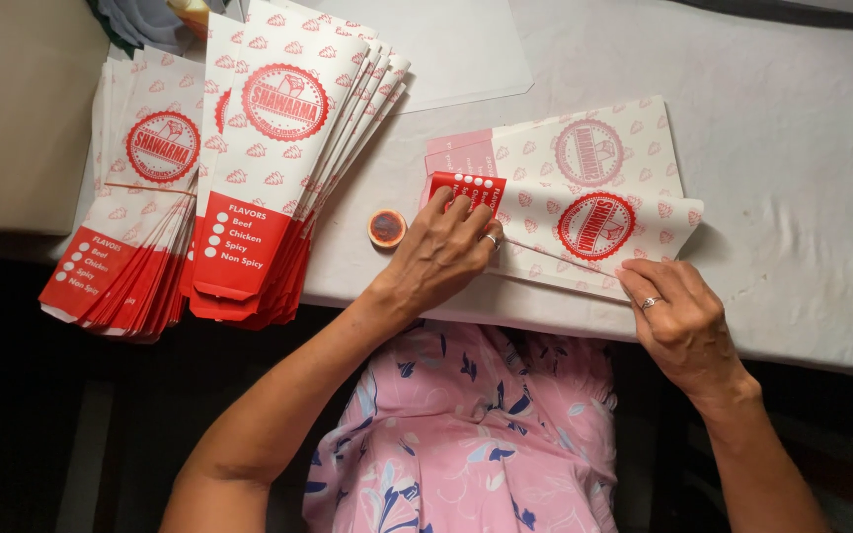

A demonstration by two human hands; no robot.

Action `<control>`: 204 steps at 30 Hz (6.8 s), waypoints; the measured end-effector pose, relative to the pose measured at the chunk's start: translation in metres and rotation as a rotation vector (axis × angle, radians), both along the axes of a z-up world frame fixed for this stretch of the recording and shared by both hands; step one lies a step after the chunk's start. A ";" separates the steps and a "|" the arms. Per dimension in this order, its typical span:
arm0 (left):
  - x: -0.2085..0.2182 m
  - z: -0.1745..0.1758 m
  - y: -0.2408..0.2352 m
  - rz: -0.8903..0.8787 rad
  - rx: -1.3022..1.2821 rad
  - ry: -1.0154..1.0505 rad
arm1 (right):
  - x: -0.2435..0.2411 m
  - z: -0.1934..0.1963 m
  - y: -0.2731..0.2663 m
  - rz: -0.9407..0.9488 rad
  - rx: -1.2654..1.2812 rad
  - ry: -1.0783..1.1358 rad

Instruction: Manually folding paper shawarma wrappers and applying adhesive labels and stickers to secure them.

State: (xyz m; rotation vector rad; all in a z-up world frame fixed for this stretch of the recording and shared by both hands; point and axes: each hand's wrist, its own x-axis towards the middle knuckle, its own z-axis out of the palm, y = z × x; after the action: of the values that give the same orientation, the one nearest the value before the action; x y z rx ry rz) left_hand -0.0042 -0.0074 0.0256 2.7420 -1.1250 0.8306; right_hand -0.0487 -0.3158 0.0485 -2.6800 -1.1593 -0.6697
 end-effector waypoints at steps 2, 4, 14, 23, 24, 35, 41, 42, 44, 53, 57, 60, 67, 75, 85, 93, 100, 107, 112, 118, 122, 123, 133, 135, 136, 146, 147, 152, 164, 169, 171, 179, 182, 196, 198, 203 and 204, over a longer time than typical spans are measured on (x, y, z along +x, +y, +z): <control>-0.001 -0.002 -0.005 0.027 -0.007 -0.028 | -0.002 -0.001 0.002 -0.026 0.003 -0.006; -0.003 -0.002 -0.011 0.054 -0.015 -0.054 | -0.004 -0.003 0.003 -0.052 0.006 -0.010; -0.018 -0.013 -0.039 0.104 0.138 0.082 | -0.017 -0.027 -0.002 -0.153 0.070 0.050; -0.044 -0.015 -0.057 0.284 0.065 0.220 | -0.003 0.005 0.024 -0.166 0.133 0.128; -0.044 -0.015 -0.057 0.276 0.050 0.230 | 0.004 0.015 0.030 -0.184 0.139 0.158; -0.032 -0.036 -0.063 0.137 -0.306 0.378 | 0.059 0.013 0.230 0.168 0.298 0.778; -0.040 -0.033 -0.063 0.140 -0.334 0.423 | 0.085 0.052 0.135 0.135 0.354 0.725; -0.042 -0.031 -0.060 0.172 -0.226 0.394 | 0.089 0.048 0.119 0.123 0.217 0.538; -0.044 -0.032 -0.060 0.175 -0.187 0.394 | 0.096 0.028 0.105 0.124 0.268 0.565; -0.042 -0.025 -0.056 0.132 -0.308 0.467 | 0.138 -0.008 0.179 0.418 0.425 0.568; -0.043 -0.026 -0.056 0.166 -0.238 0.462 | 0.133 -0.002 0.169 0.420 0.413 0.514; -0.045 -0.015 -0.055 0.289 0.050 0.273 | 0.126 -0.009 0.061 0.180 0.263 0.544; -0.044 -0.020 -0.053 0.263 0.065 0.267 | 0.092 0.004 -0.036 -0.156 0.310 0.470; -0.045 -0.030 -0.057 0.238 -0.088 0.330 | 0.145 -0.011 0.153 0.483 0.388 0.564; -0.043 -0.019 -0.055 0.261 0.032 0.273 | 0.101 -0.002 -0.027 -0.026 0.423 0.521; -0.044 -0.017 -0.053 0.252 0.001 0.252 | 0.108 0.006 0.062 0.134 0.498 0.666; -0.044 -0.017 -0.052 0.129 -0.284 0.464 | 0.142 -0.022 0.164 0.482 0.441 0.613; -0.037 -0.010 -0.053 0.200 0.002 0.284 | 0.091 -0.011 -0.018 -0.062 0.486 0.470; -0.020 -0.001 -0.057 0.202 0.280 0.155 | 0.051 -0.025 -0.098 -0.259 0.449 0.294; 0.001 0.001 -0.055 0.039 0.415 0.114 | 0.045 -0.039 -0.099 -0.295 0.504 0.162; 0.014 -0.010 -0.046 -0.100 0.415 0.056 | 0.044 -0.045 -0.103 -0.302 0.465 0.130; 0.018 -0.015 -0.043 -0.126 0.307 0.044 | 0.043 -0.046 -0.105 -0.307 0.450 0.114; -0.016 0.083 0.118 0.751 -0.247 -0.071 | 0.042 -0.048 -0.104 -0.312 0.472 0.128; -0.028 0.075 0.142 0.990 -0.212 0.306 | 0.040 -0.043 -0.099 -0.323 0.459 0.120; -0.031 0.072 0.143 0.990 -0.211 0.310 | 0.041 -0.044 -0.098 -0.324 0.456 0.124; -0.035 0.057 0.150 1.028 -0.175 0.506 | 0.012 0.004 -0.018 -0.222 0.389 0.089; -0.033 0.059 0.148 1.029 -0.207 0.536 | 0.006 0.010 -0.007 -0.169 0.373 0.188; -0.040 0.054 0.143 1.054 -0.171 0.348 | -0.001 0.018 0.024 0.052 0.255 0.225; -0.034 0.049 0.145 0.886 -0.354 0.176 | 0.002 0.007 0.026 0.044 0.221 0.201; -0.033 0.042 0.144 0.924 -0.347 0.183 | -0.002 0.007 0.028 0.038 0.250 0.240; -0.031 0.036 0.147 0.906 -0.371 0.167 | -0.003 0.007 0.028 0.000 0.294 0.303; -0.035 0.034 0.140 0.936 -0.412 0.165 | 0.063 0.048 0.117 0.189 0.339 0.258; -0.036 0.034 0.138 0.956 -0.424 0.165 | 0.110 0.056 0.202 0.467 0.339 0.233; -0.043 0.031 0.134 0.926 -0.488 0.131 | 0.204 0.035 0.379 0.889 0.311 0.119; -0.044 0.029 0.135 0.912 -0.468 0.073 | 0.212 0.028 0.374 0.796 0.179 0.222; -0.043 0.026 0.136 0.909 -0.475 0.089 | 0.211 0.029 0.375 0.824 0.182 0.086; -0.043 0.024 0.136 0.904 -0.491 0.088 | 0.209 0.029 0.376 0.811 0.173 0.064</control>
State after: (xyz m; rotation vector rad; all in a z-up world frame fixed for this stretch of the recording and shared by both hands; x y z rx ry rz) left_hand -0.0474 0.1286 0.0498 2.7118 0.3817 0.8587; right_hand 0.1600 0.0599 0.0780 -1.8185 -1.8693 -0.4921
